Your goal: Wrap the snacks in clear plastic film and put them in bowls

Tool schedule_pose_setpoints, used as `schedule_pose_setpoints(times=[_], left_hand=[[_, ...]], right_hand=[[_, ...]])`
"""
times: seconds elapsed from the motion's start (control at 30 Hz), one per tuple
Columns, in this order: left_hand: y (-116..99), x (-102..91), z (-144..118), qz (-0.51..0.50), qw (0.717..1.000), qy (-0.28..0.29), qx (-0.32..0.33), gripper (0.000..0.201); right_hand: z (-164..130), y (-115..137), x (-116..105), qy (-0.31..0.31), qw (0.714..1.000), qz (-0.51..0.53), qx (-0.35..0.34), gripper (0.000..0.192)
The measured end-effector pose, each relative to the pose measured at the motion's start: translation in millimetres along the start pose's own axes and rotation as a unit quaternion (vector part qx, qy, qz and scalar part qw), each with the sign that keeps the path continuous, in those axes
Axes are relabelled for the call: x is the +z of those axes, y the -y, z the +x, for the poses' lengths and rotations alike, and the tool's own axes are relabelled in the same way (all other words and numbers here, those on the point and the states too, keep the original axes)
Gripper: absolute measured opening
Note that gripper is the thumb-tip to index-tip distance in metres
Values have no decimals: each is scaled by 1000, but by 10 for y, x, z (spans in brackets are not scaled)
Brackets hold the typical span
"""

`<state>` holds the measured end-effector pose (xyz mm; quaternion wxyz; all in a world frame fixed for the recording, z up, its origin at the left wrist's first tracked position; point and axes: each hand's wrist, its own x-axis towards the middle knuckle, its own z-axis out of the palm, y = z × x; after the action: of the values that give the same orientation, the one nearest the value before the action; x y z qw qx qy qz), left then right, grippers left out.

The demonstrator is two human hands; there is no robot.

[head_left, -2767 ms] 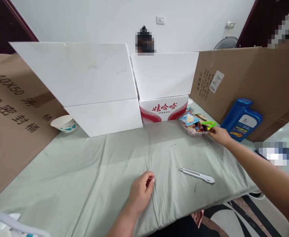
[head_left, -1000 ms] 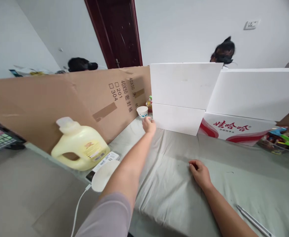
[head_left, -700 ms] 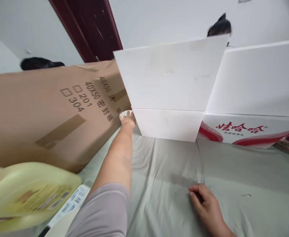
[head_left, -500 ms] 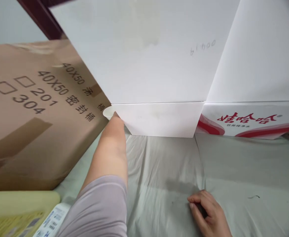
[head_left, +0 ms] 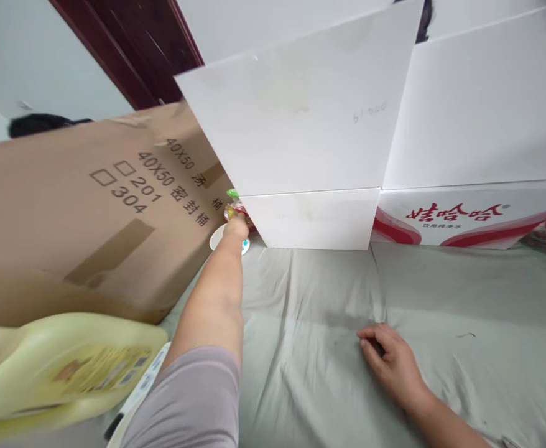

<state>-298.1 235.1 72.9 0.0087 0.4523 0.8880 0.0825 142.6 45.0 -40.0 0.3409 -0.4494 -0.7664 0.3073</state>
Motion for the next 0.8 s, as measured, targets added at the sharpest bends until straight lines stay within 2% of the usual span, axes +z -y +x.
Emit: schedule_pose_setpoints(times=[0.13,0.3,0.57,0.8], left_hand=[[200,28,-442,23,1000,4,3,36],[218,71,-926,19,999,-5,-28,37],[-21,0,-1479,11,996,10,-91,37],[-347,-44,-2005,31,996,47,-68,36]], right_hand=[[30,-20,28,8,1000,-9,19,22],[60,-3,47,4,999,-29,16,24],[78,38,44,9,998,-66,17,25],[85,106,37,6,997,-73,32,23]])
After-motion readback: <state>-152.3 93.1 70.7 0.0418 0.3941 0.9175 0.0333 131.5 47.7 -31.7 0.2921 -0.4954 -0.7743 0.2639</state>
